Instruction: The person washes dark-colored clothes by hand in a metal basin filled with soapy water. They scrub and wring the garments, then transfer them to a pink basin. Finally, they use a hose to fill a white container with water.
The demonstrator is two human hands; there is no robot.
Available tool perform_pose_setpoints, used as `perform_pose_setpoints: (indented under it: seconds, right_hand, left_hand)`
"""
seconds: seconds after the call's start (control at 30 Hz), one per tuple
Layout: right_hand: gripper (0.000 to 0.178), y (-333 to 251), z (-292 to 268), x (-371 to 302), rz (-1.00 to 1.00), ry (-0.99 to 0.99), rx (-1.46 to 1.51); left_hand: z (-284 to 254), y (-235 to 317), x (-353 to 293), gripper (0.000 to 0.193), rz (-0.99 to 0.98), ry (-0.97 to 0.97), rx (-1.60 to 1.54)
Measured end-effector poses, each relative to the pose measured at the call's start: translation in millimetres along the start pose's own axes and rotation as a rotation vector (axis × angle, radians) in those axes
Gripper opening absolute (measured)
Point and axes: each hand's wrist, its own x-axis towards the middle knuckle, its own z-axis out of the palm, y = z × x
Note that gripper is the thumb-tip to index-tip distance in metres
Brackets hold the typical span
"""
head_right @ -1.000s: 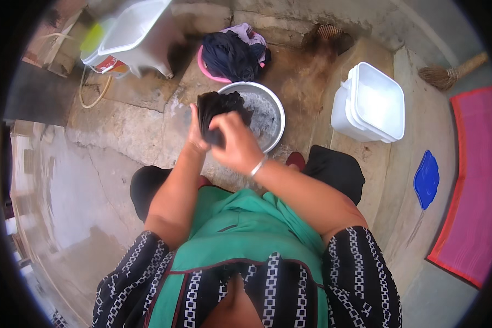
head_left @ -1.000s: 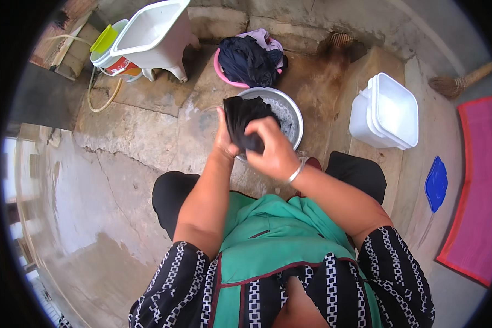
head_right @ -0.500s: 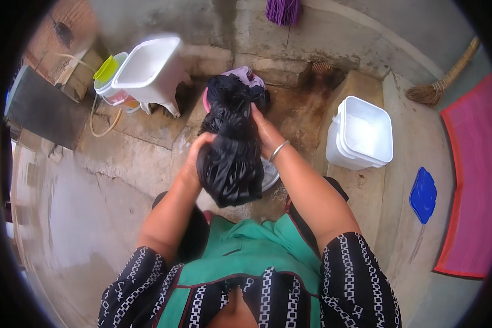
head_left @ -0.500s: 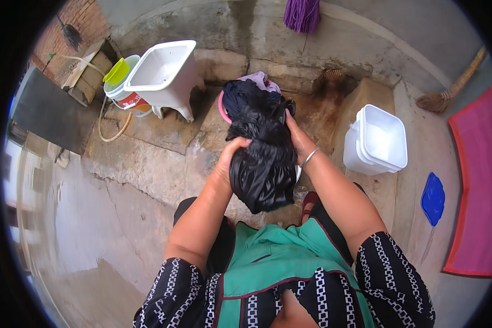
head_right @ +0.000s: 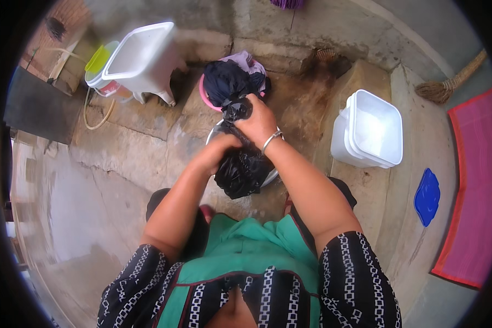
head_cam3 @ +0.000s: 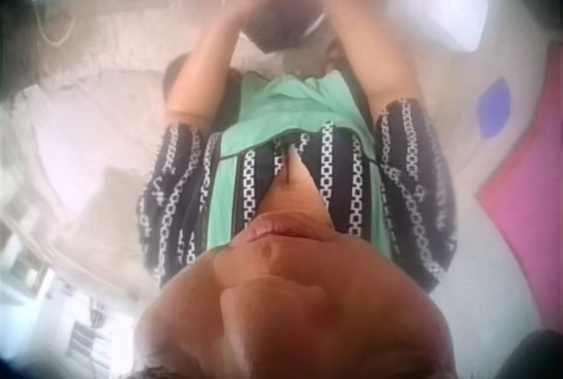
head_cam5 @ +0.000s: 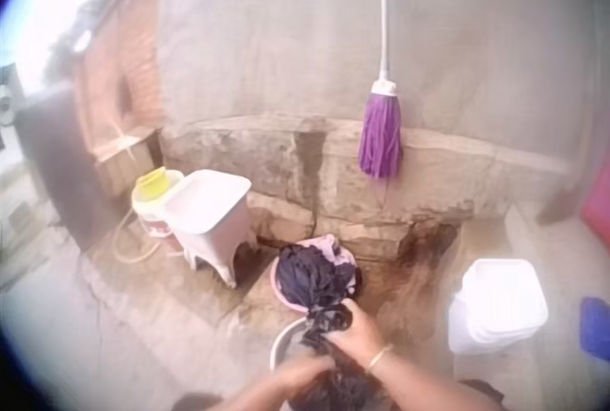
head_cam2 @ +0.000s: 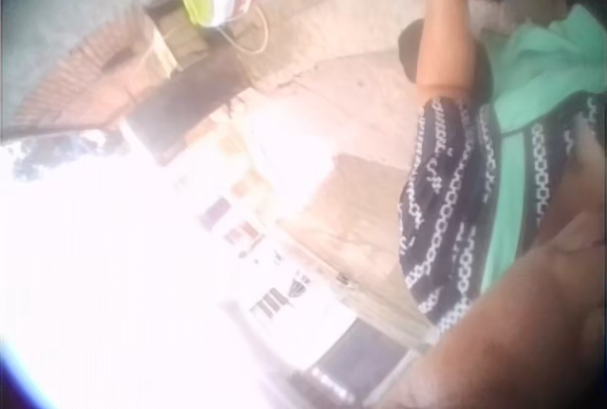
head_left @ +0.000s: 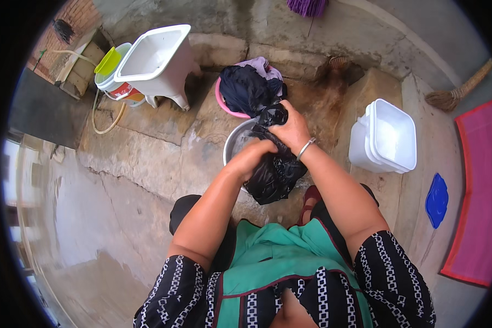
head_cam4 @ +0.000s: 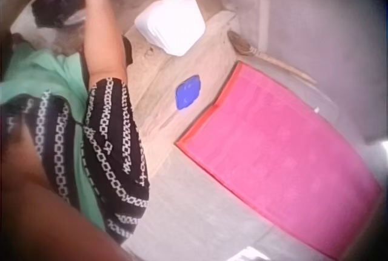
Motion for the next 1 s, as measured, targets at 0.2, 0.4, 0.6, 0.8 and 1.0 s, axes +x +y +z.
perform_pose_setpoints:
  seconds: [0.2,0.4,0.6,0.8,1.0]
  right_hand:
    - [0.056,-6.1,-17.1,4.2,0.266,-0.424,0.815]
    - [0.066,19.0,-23.4,20.5,0.783,-0.147,0.914]
    - [0.075,9.2,-17.3,11.3,0.498,-0.512,1.385]
    - [0.085,-28.2,-33.2,5.9,0.063,-0.584,0.702]
    - [0.054,-13.8,2.4,-4.3,-0.088,-0.189,-0.016]
  left_hand:
    - [-4.9,12.8,-6.3,0.051,0.054,0.083,-0.071]
    - [-16.3,6.8,11.4,0.029,0.138,-0.001,-0.667]
    - [-2.3,-7.6,5.2,0.026,0.165,-0.103,-0.710]
    - [-19.6,-27.2,26.9,0.029,-0.014,0.093,-0.494]
    - [-20.9,-28.8,24.4,0.035,0.153,0.419,0.799]
